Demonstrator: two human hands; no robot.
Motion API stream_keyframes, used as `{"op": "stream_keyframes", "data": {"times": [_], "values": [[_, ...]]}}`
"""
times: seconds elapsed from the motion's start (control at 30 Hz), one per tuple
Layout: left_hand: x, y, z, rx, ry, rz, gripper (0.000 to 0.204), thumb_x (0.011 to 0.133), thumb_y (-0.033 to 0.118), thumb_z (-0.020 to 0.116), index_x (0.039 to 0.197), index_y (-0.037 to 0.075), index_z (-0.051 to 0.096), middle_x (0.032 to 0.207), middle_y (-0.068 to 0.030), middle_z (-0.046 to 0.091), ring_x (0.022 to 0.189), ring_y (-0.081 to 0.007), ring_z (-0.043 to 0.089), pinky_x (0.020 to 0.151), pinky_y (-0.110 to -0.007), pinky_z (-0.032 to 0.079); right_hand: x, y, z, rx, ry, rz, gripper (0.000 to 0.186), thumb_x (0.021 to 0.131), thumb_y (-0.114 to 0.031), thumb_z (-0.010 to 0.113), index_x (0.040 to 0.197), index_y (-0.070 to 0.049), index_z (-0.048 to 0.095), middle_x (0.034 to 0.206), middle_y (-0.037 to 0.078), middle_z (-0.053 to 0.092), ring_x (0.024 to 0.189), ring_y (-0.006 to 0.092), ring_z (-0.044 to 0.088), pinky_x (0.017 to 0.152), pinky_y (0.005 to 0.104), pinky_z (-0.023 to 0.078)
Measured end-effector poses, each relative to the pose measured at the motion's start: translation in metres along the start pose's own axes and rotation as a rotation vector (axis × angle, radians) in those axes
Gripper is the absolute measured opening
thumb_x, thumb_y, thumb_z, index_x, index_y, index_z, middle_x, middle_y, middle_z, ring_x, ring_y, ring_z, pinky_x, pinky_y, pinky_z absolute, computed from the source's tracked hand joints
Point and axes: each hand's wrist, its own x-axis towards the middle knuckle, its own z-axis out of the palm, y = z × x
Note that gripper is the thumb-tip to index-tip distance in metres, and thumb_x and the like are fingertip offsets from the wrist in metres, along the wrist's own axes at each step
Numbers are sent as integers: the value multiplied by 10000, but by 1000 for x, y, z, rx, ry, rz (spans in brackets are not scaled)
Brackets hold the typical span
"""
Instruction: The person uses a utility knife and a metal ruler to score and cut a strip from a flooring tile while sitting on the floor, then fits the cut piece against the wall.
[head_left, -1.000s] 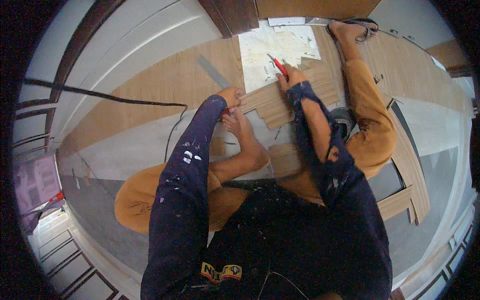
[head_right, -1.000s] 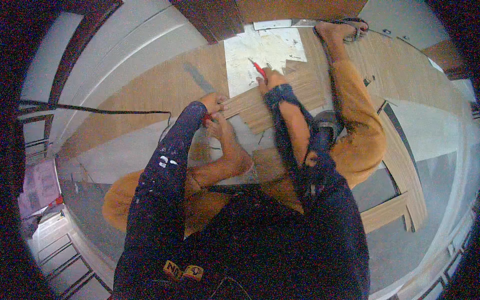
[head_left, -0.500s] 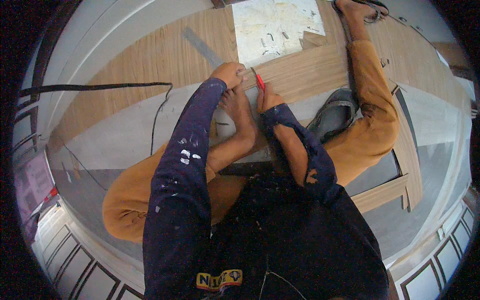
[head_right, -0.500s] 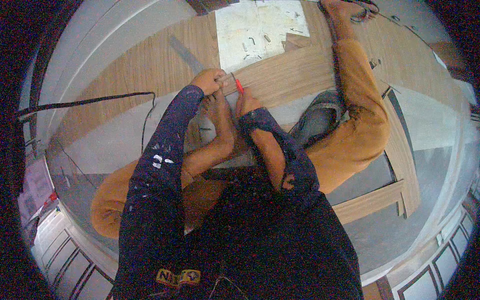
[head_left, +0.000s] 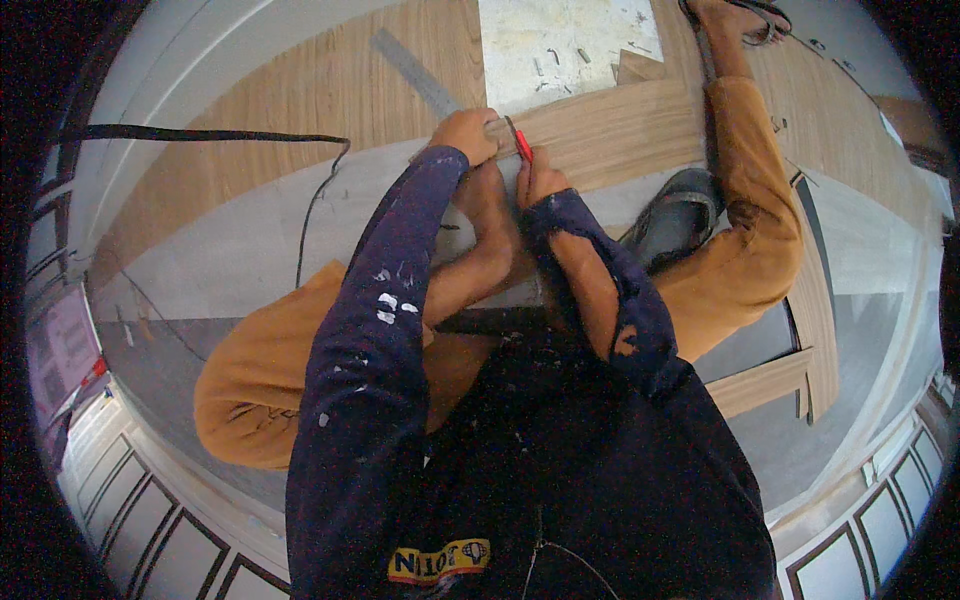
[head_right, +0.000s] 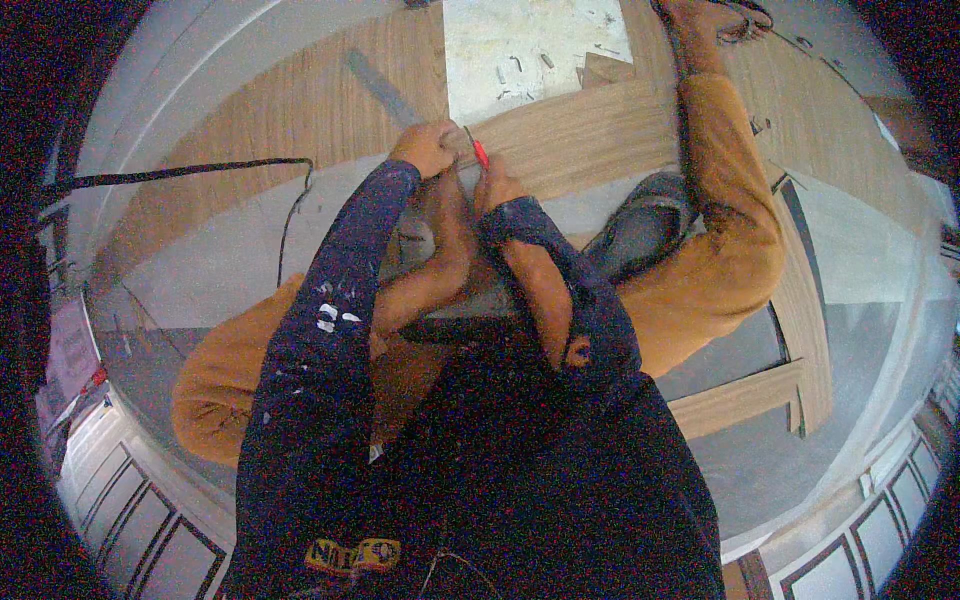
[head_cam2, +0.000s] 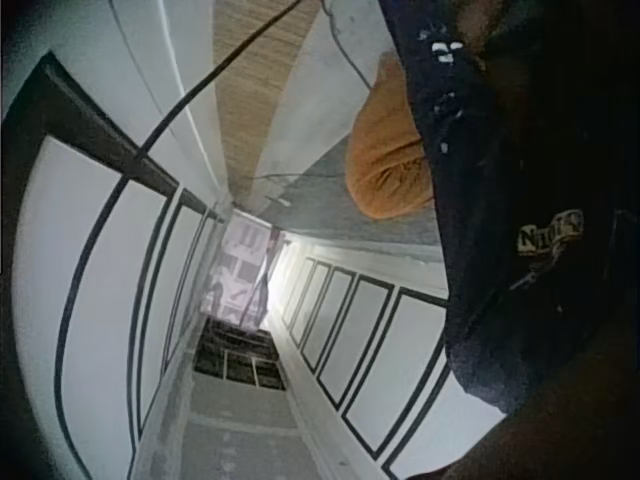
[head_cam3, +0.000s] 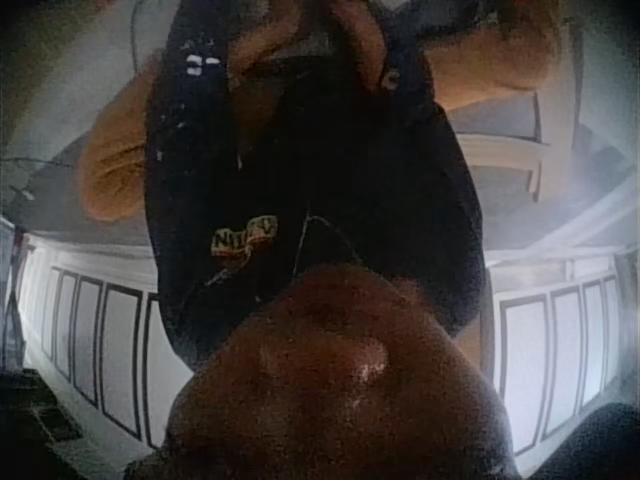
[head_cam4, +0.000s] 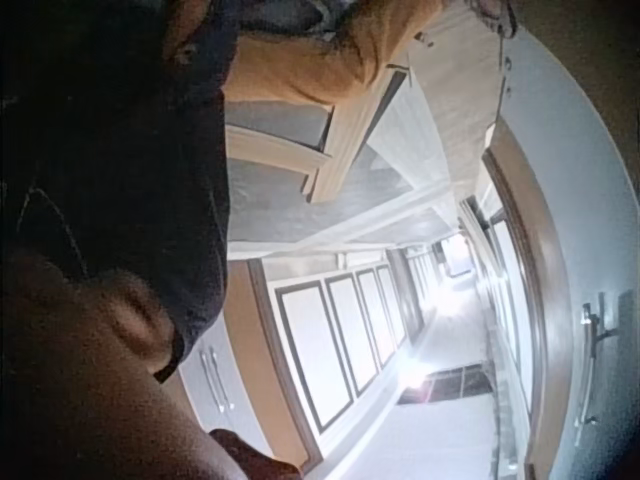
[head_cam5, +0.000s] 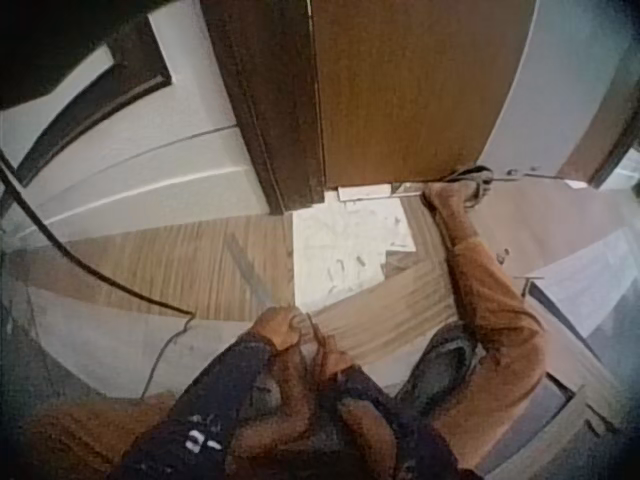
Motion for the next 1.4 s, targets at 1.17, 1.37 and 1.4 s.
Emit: {"op": "stream_keyframes", "data": {"times": [1.17,1.37,1.4], "values": [[-23,9,24,26,254,-170,470,686,352,835,1131,241,734,1051,-67,720,1083,-335,545,953,-477,421,19,-38,-7,-323,-266,114,356,903,-195,532,1201,-21,443,1043,367,641,1034,504,634,869,558,511],[-17,-2,34,-26,295,-133,434,684,309,828,1103,232,745,1041,-86,720,1078,-333,547,956,-473,421,20,-45,-10,-379,-284,102,371,961,-274,431,1232,-32,506,1094,311,655,1057,440,649,894,533,511],[-14,-5,35,-25,294,-133,434,684,309,828,1103,232,745,1041,-86,720,1078,-333,547,956,-473,421,21,-46,-11,-373,-299,110,394,964,-287,433,1250,-24,505,1110,314,650,1063,440,647,899,533,510]]}}
